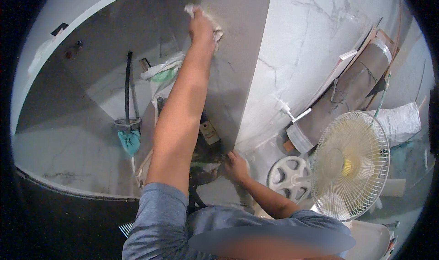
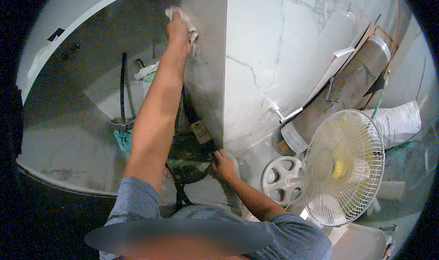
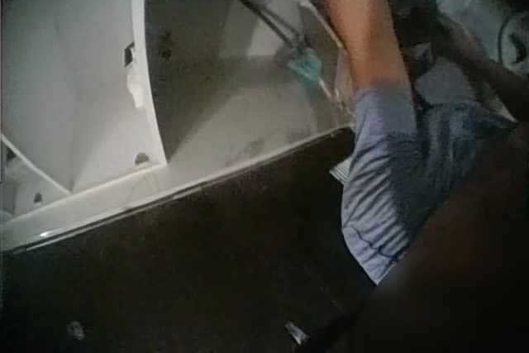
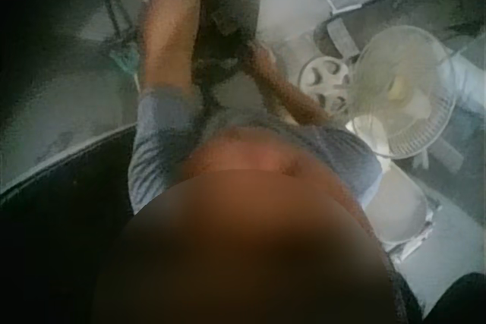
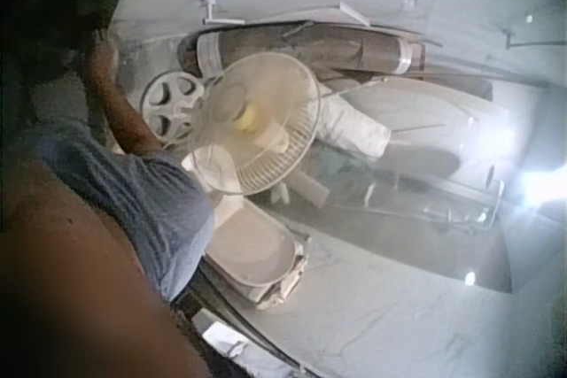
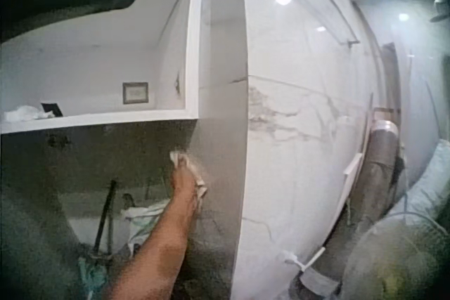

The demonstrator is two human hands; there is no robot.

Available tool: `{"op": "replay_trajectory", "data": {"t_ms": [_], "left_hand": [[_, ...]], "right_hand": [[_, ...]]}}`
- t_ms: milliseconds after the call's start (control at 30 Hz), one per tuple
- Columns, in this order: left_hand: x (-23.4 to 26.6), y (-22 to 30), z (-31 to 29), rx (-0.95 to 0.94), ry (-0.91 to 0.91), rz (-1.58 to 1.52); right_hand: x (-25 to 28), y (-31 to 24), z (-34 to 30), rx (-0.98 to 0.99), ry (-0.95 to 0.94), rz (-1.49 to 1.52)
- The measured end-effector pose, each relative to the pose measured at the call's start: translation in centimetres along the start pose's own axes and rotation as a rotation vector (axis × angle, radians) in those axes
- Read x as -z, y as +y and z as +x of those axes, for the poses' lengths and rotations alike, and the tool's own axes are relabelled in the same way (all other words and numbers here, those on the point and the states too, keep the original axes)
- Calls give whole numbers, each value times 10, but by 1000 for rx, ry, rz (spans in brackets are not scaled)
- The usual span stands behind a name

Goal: The person sits on the floor and cleans a white wall using a cloth and a scraper. They repeatedly wipe and scrape the wall surface to remove marks, then briefly walk to a sink to rinse their hands.

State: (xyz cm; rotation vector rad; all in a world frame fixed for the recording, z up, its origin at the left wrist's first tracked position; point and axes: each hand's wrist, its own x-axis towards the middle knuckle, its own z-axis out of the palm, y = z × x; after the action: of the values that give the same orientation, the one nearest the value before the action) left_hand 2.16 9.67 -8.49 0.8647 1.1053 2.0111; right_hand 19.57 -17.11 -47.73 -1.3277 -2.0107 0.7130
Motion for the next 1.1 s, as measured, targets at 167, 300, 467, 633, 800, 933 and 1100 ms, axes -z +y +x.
{"op": "replay_trajectory", "data": {"t_ms": [167, 300, 467, 633, 800, 933, 1100], "left_hand": [[3, -18, -75, -98, -107, 61], [-11, -23, -89, -192, 37, 135], [-1, 20, 11, -26, -87, -121], [-21, 23, -29, -485, -187, 122], [-12, 31, -35, -554, -102, 208], [-1, 44, -6, -560, -114, 333], [-3, 36, -34, -919, -50, 423]], "right_hand": [[-8, 12, 4, -27, -11, -44], [-11, 17, -3, -1, 4, 8], [-6, 3, -4, -15, 7, 14], [-13, 16, 4, 44, 85, -13], [5, -4, 6, -10, -49, -6], [-14, 5, 8, 26, 8, -24], [-11, -1, 7, 47, 80, -28]]}}
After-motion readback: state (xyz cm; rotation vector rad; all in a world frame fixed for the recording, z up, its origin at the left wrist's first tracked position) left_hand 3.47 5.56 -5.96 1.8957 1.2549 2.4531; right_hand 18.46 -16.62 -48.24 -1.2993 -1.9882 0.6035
